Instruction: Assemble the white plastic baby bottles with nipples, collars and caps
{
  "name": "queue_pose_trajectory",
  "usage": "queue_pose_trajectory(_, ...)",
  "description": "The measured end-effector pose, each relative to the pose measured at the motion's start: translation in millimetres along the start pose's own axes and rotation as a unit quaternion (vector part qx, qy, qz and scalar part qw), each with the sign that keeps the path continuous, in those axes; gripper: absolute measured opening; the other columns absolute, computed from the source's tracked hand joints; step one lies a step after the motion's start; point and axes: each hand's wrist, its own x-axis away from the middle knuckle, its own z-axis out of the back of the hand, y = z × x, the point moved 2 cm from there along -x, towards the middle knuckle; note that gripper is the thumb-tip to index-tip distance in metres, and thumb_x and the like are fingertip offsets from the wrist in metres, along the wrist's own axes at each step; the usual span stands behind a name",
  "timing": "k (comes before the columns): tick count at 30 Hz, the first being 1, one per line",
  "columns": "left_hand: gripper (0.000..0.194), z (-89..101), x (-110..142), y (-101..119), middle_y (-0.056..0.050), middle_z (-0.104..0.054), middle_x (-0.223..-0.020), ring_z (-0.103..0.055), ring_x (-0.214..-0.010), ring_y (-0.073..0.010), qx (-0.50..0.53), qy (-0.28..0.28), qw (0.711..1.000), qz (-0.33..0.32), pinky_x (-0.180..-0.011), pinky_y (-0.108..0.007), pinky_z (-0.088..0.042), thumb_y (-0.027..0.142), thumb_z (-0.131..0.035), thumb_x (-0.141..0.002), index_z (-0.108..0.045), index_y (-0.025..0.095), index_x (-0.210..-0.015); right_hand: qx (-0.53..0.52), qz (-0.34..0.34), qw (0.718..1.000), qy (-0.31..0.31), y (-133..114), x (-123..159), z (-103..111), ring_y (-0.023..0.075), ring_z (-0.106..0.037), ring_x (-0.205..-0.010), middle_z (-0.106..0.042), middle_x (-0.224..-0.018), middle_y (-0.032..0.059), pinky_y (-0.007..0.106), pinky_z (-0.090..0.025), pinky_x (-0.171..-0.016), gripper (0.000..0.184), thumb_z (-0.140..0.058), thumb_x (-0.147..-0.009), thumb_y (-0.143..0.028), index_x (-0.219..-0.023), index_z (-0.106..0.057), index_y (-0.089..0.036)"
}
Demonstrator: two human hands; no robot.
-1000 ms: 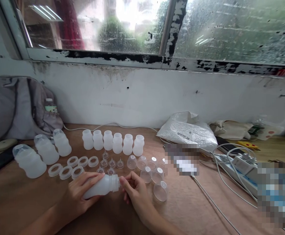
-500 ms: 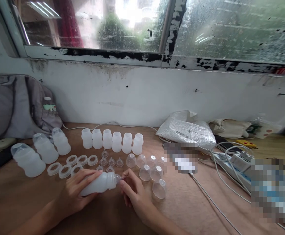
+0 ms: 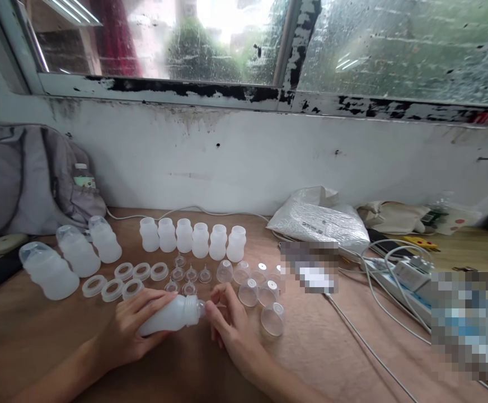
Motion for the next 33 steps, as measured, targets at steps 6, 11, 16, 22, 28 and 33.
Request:
queue_pose_trajectory(6,0.050,-1.7,1,1,-0.010,-0.059,-0.098,-0.057,-0.084,-0.0183,0.029,-0.017,0.999,0.000,-0.070,-0.028,-0.049,0.028,-0.056,-0.074,-0.042,0.018,-0.121,0.129,0.106,0.984,-0.056,-12,7,-5,0.0179,-0.053,-0.087,-0.053,-0.106,0.0065,0.029,-0.044,-0.072,0.042,-0.060,-0.071,-0.027,-0.111,-0.046,-0.023)
queue_pose_trajectory(11,0.047,-2.7,1,4,-0.010,-0.060,-0.099,-0.057,-0.085,-0.0189,0.022,-0.015,0.999,-0.034,-0.072,-0.031,-0.050,0.027,-0.052,-0.077,-0.042,0.019,-0.122,0.206,0.081,0.974,-0.056,-15,7,-4,0.0137,-0.051,-0.063,-0.059,-0.073,0.0017,0.023,-0.038,-0.055,0.024,-0.057,-0.073,-0.037,-0.088,-0.057,-0.019)
queue_pose_trajectory(16,0.045,-4.6,3,10,-0.011,-0.059,-0.101,-0.057,-0.088,-0.0193,-0.014,-0.028,0.997,-0.065,-0.074,-0.031,-0.049,0.028,-0.049,-0.080,-0.042,0.016,-0.122,0.260,0.080,0.962,-0.030,-11,6,-2,0.0089,-0.037,-0.048,-0.043,-0.052,-0.0036,0.022,-0.025,-0.046,0.030,-0.050,-0.076,-0.044,-0.061,-0.049,-0.018)
queue_pose_trajectory(22,0.044,-6.3,7,11,-0.011,-0.060,-0.100,-0.057,-0.088,-0.0197,-0.037,-0.031,0.995,-0.083,-0.075,-0.031,-0.049,0.031,-0.045,-0.082,-0.040,0.015,-0.123,0.275,0.060,0.958,-0.052,-14,6,-5,0.0088,-0.035,-0.048,-0.038,-0.050,-0.0037,0.023,-0.021,-0.046,0.038,-0.044,-0.080,-0.045,-0.054,-0.042,-0.017)
queue_pose_trajectory(28,0.045,-4.9,8,10,-0.012,-0.059,-0.101,-0.056,-0.090,-0.0198,-0.031,-0.022,0.996,-0.085,-0.076,-0.030,-0.048,0.032,-0.044,-0.083,-0.039,0.014,-0.124,0.274,0.073,0.958,-0.042,-21,6,-6,0.0084,-0.034,-0.046,-0.039,-0.049,-0.0031,0.022,-0.020,-0.044,0.040,-0.043,-0.081,-0.044,-0.051,-0.045,-0.017)
queue_pose_trajectory(33,0.049,-1.4,2,9,-0.010,-0.060,-0.097,-0.059,-0.085,-0.0185,0.008,0.021,0.999,-0.032,-0.071,-0.026,-0.050,0.028,-0.056,-0.075,-0.043,0.015,-0.121,0.352,0.096,0.924,-0.113,-45,-13,5,0.0075,-0.035,-0.042,-0.045,-0.046,-0.0028,0.022,-0.020,-0.043,0.039,-0.046,-0.079,-0.045,-0.053,-0.053,-0.017)
